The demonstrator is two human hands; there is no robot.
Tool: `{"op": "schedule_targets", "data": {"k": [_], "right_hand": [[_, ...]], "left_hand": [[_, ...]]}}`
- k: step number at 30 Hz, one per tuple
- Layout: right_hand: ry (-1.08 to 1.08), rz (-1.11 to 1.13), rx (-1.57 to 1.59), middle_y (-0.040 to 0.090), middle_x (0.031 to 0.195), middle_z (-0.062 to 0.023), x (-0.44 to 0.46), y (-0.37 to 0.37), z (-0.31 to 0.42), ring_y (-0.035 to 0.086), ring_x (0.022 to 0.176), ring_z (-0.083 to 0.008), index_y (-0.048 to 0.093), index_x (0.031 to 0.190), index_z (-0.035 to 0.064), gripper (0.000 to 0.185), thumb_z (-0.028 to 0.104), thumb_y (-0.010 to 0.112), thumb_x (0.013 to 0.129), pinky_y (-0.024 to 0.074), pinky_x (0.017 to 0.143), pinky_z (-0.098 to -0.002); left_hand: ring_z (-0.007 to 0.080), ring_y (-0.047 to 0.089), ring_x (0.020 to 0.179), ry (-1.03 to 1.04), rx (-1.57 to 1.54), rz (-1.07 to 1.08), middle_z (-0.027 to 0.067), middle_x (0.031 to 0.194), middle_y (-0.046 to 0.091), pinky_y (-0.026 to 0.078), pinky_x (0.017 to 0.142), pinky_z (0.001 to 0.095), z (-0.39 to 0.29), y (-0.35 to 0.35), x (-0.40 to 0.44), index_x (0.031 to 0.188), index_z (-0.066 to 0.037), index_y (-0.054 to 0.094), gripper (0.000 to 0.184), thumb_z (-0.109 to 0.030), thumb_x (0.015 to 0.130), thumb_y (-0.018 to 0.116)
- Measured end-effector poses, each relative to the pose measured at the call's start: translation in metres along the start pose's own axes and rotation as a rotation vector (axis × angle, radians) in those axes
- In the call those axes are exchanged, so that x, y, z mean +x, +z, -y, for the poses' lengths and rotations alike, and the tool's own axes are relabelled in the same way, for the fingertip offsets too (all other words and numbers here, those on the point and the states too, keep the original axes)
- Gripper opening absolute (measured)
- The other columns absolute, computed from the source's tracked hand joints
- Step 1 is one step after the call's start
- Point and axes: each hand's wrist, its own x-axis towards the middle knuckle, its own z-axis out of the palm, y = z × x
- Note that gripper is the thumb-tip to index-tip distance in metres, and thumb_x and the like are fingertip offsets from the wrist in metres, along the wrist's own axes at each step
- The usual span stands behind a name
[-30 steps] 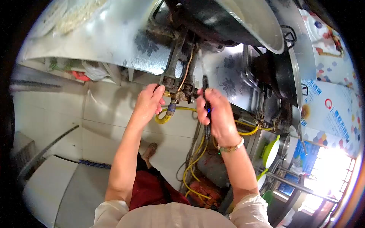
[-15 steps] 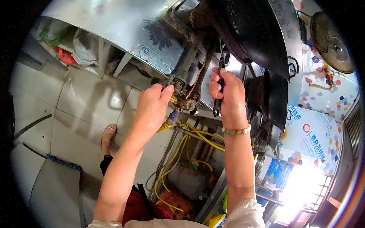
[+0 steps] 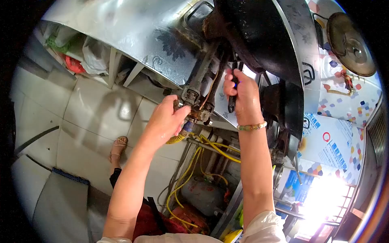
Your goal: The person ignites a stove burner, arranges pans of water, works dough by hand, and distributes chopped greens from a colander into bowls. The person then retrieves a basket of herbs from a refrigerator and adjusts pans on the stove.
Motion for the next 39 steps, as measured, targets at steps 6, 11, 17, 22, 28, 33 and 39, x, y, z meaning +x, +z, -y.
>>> {"op": "schedule_targets", "data": {"k": [6,11,17,22,28,33,39], "right_hand": [[0.071,-0.016,0.034,0.045,0.064,-0.0026,-0.003,0.001,-0.003,0.034,0.044,-0.0062,0.045,0.082,-0.0023,0.02,0.014,0.038,0.091,0.0247,0.035,-0.0189],[0.107,-0.015,0.078,0.043,0.061,-0.0017,-0.02,-0.004,-0.01,0.035,0.045,-0.0063,0.044,0.079,-0.0014,0.02,0.013,0.037,0.09,0.0246,0.036,-0.0191],[0.113,0.113,-0.047,0.047,0.063,-0.0016,-0.055,-0.007,-0.014,0.038,0.046,-0.0063,0.049,0.076,-0.0009,0.019,0.012,0.041,0.088,0.025,0.039,-0.0188],[0.076,0.109,-0.28,0.054,0.068,0.0011,-0.171,-0.025,-0.053,0.043,0.05,-0.0047,0.054,0.086,0.0026,0.017,0.018,0.049,0.09,0.0335,0.043,-0.0188],[-0.174,0.168,-0.572,0.06,0.075,-0.0039,-0.284,-0.084,-0.069,0.054,0.059,-0.0115,0.053,0.103,0.0056,0.019,0.014,0.045,0.089,0.0458,0.056,-0.0273],[-0.286,-0.177,-0.447,0.061,0.076,-0.0068,-0.347,-0.153,-0.088,0.056,0.061,-0.0171,0.054,0.1,0.0051,0.018,0.012,0.044,0.086,0.0467,0.061,-0.0319],[-0.294,-0.756,-0.523,0.062,0.086,-0.0112,-0.432,-0.244,-0.131,0.06,0.073,-0.0271,0.052,0.1,0.005,0.019,0.017,0.052,0.085,0.0469,0.066,-0.0355]], "left_hand": [[0.0118,0.05,0.042,-0.187,-0.201,0.195,0.0068,0.055,0.052,0.042,0.038,0.0247,-0.017,-0.018,0.0,0.085,0.006,0.049,0.026,-0.019,0.086,0.054],[0.0119,0.05,0.043,-0.17,-0.232,0.167,0.0068,0.056,0.052,0.043,0.038,0.0246,-0.012,-0.014,0.003,0.084,0.006,0.048,0.027,-0.019,0.085,0.056],[0.0131,0.052,0.048,-0.187,-0.395,0.185,0.0074,0.067,0.054,0.047,0.043,0.0254,-0.005,-0.013,-0.007,0.093,0.006,0.049,0.033,-0.021,0.08,0.063],[0.0077,0.045,0.044,-0.249,-0.17,-0.106,0.0085,0.066,0.058,0.034,0.037,0.0212,-0.027,-0.01,-0.057,0.087,0.003,0.055,0.028,-0.025,0.084,0.055],[0.0086,0.044,0.041,-0.266,-0.452,0.374,0.023,0.079,0.063,0.033,0.037,0.018,-0.074,0.084,-0.138,0.089,0.003,0.052,0.029,-0.025,0.091,0.047],[0.0088,0.043,0.037,-0.342,-0.398,0.664,0.0258,0.078,0.062,0.031,0.033,0.0171,-0.088,0.171,-0.176,0.087,0.002,0.051,0.027,-0.023,0.092,0.045],[0.0115,0.051,0.045,-0.371,-0.085,1.114,0.0227,0.092,0.062,0.036,0.038,0.0188,-0.079,0.284,-0.243,0.096,0.005,0.052,0.03,-0.024,0.092,0.045]]}}
